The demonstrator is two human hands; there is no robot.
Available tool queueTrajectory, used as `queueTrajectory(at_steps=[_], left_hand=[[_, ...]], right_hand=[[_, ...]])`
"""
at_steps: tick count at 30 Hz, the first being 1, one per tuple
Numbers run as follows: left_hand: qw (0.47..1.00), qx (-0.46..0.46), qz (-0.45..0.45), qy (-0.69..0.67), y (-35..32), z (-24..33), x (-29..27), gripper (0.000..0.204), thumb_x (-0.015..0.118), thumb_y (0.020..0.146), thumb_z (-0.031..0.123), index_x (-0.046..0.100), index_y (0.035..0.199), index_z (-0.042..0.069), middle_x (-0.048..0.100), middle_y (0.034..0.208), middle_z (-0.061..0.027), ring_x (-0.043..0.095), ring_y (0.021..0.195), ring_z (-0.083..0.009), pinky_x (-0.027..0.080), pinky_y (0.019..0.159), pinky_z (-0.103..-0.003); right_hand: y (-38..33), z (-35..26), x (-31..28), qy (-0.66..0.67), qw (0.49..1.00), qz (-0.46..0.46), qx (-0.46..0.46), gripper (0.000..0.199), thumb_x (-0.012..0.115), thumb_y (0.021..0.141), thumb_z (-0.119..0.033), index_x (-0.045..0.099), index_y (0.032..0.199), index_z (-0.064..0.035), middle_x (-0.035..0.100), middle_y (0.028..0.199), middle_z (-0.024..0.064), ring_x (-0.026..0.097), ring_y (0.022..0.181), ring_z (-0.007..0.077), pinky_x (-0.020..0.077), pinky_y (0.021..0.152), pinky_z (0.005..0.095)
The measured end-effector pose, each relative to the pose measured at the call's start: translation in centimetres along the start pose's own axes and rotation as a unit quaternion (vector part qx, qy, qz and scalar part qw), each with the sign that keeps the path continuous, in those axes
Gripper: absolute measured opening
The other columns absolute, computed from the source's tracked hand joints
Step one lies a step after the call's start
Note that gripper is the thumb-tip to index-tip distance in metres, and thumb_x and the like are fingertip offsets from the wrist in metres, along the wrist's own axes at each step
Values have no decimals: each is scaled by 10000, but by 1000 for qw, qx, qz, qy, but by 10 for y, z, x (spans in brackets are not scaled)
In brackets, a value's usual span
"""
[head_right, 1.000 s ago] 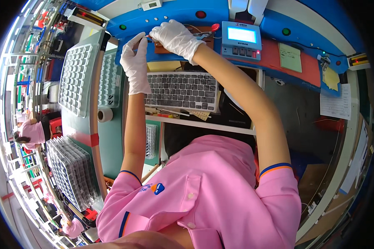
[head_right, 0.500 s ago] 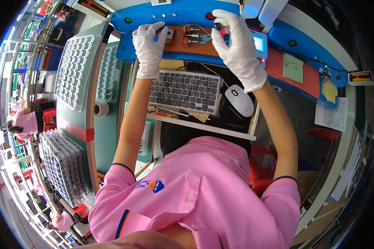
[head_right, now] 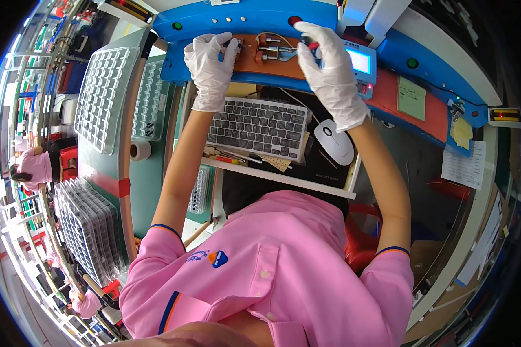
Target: Test and inspect electronic circuit modules using automated testing fixtures and a laptop for data logging.
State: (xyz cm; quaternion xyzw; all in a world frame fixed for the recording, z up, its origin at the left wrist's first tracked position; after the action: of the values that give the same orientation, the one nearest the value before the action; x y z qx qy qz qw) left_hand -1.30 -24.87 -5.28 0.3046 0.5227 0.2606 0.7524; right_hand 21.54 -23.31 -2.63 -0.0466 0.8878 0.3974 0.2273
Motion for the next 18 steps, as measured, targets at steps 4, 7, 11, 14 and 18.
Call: queueTrajectory(at_steps=[4,7,11,14,18], left_hand=[[999,-30,13,16,-9,1,-2,200,793,804,252,736,964,146,635,968,-79,533,951,-286,394,825,-438],[999,-48,4,16,-9,2,0,191,790,808,254,737,961,152,632,984,-81,529,964,-290,383,846,-443],[998,-53,-14,24,-9,11,11,206,791,811,263,736,981,162,626,1023,-89,525,987,-298,373,877,-443],[997,-54,-25,41,0,22,15,256,795,807,271,730,1032,168,623,1052,-92,526,1009,-307,370,898,-443],[999,-24,-18,20,17,67,-8,340,758,829,195,690,1160,157,624,1103,-89,524,1072,-319,378,943,-451]], right_hand=[[4,1,34,93,994,-40,43,334,655,931,-31,633,1255,-108,656,1038,-8,588,852,85,480,704,224],[8,6,59,165,981,-87,55,315,656,935,-46,639,1244,-104,653,1028,-10,587,845,81,482,696,223],[4,16,72,235,957,-161,53,274,650,951,-72,640,1223,-98,649,1011,-2,581,822,85,490,711,221],[11,20,51,251,948,-187,53,234,642,962,-81,637,1196,-92,640,983,10,572,791,100,499,747,223],[41,16,-106,222,974,50,-20,215,654,946,-94,686,1158,-90,683,983,13,609,807,111,513,743,261]])
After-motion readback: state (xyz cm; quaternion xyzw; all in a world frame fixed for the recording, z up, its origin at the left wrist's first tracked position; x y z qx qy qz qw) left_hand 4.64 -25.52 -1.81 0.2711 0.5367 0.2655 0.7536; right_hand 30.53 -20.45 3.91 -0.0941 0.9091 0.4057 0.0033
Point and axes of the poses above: each hand's wrist, its own y-axis towards the middle knuckle, its own x-axis out of the palm, z = x × y, the point moved 10 cm from there along y, towards the middle knuckle
